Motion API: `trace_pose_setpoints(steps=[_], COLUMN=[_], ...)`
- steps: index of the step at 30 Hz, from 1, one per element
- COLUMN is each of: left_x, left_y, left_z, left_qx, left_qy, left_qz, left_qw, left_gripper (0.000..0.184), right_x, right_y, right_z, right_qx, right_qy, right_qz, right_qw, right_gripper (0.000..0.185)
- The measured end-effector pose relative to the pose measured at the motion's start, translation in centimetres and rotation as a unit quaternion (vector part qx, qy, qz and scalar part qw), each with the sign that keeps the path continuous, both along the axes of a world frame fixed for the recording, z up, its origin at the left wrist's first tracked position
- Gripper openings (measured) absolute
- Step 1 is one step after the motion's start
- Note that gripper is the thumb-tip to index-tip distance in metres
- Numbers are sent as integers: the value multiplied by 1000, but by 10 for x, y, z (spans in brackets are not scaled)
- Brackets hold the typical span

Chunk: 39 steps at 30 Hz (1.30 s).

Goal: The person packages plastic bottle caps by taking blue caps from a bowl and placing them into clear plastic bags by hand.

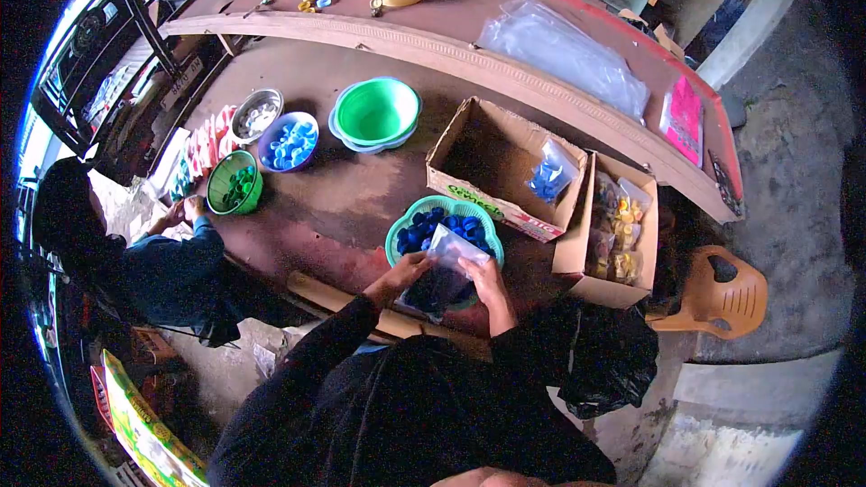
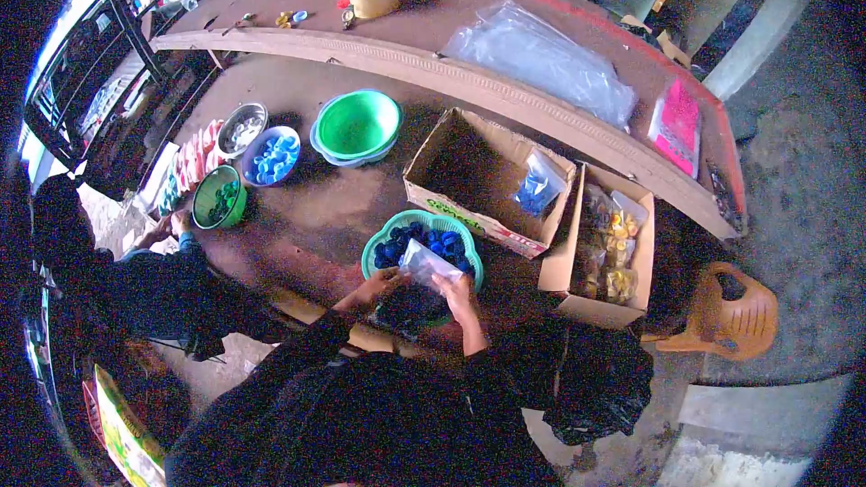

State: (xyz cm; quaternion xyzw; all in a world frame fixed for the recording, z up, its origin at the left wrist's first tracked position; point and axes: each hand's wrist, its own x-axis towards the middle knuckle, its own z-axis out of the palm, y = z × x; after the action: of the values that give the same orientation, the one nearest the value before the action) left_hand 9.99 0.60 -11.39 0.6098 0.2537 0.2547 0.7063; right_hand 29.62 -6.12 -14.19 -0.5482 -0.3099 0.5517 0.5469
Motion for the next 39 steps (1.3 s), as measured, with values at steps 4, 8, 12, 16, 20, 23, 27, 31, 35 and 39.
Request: trace_pose_setpoints(steps=[4,8,12,16,20,23,27,31,35,39], left_x=[15,17,13,9,8,5,0,-2,1,3], left_y=[23,40,49,53,62,64,64,66,66,60], left_z=[9,-15,-32,-23,-12,-10,-8,-29,-33,-22], left_qx=[-46,-62,-39,-109,-136,-133,-153,-146,101,-145], left_qy=[161,59,42,-29,-8,-12,-39,-114,-72,-46], left_qz=[39,78,72,65,57,55,38,-18,22,36], left_qw=[985,993,996,992,989,989,987,982,992,988], left_gripper=[33,29,17,14,17,21,15,17,15,13], right_x=[2,4,6,14,11,7,7,4,4,11], right_y=[11,18,21,22,18,17,15,10,14,12], right_z=[25,18,10,12,17,15,3,19,21,18], right_qx=[20,18,24,18,43,79,132,167,190,219], right_qy=[-92,-69,-15,24,-10,-49,-33,-262,-372,-322], right_qz=[25,58,70,84,23,7,-15,5,22,49], right_qw=[995,996,997,996,999,996,991,951,908,920], right_gripper=[27,29,41,45,40,35,24,21,27,28])
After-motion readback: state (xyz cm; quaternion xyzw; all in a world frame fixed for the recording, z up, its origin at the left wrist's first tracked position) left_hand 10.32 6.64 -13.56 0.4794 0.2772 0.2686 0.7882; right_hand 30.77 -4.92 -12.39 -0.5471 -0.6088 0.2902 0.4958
